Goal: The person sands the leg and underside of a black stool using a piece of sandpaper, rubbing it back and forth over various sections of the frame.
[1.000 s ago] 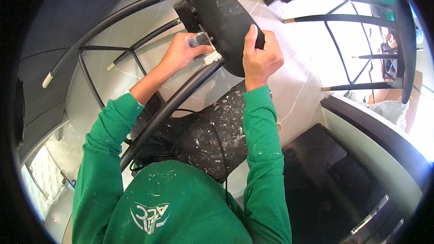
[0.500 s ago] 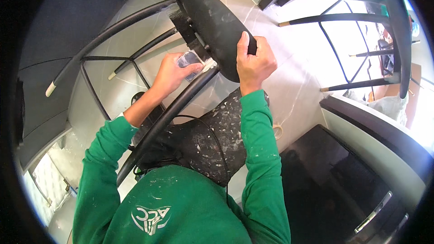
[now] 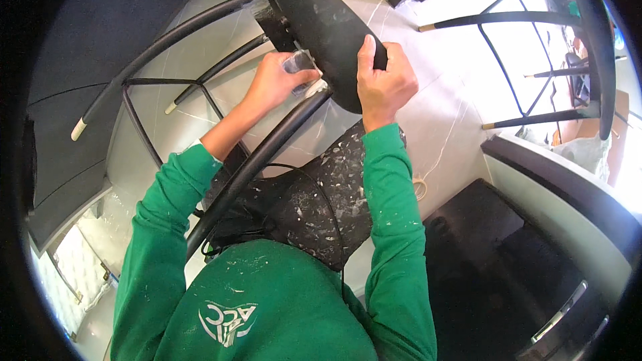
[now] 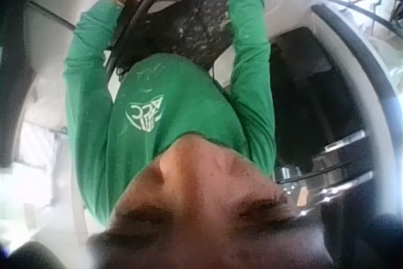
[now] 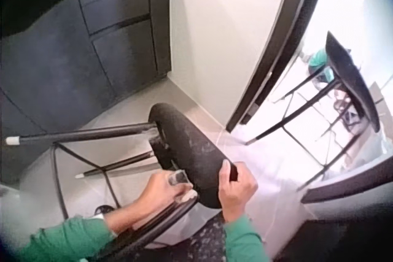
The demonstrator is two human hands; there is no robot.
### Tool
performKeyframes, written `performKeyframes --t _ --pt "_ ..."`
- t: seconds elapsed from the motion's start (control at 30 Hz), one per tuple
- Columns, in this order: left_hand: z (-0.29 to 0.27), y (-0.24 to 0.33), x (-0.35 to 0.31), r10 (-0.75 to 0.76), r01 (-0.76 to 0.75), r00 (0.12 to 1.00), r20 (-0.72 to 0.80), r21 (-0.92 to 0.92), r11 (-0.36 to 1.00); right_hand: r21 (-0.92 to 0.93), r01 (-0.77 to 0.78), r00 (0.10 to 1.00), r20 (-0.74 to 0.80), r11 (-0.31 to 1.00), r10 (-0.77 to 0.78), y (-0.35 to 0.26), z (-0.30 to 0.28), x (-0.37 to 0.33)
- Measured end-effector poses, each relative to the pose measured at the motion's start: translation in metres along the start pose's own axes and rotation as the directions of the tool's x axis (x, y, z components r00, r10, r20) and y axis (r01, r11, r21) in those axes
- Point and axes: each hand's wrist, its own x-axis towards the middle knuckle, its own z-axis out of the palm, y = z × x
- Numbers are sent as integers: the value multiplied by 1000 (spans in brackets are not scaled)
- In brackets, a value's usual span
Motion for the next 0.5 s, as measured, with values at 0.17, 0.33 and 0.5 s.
performKeyframes --t 0.17,0.33,0.5 --pt "-15 -19 -25 -33 35 997 71 -34 999 7 -14 1000 9 1000 14 -2 -4 -1" --pt "-7 -9 -1 -37 37 998 57 10 999 -19 -15 1000 8 1000 15 -1 -1 -1" --pt "-5 -12 -20 -7 13 999 44 -137 991 5 -24 1000 -7 1000 24 3 -2 0"
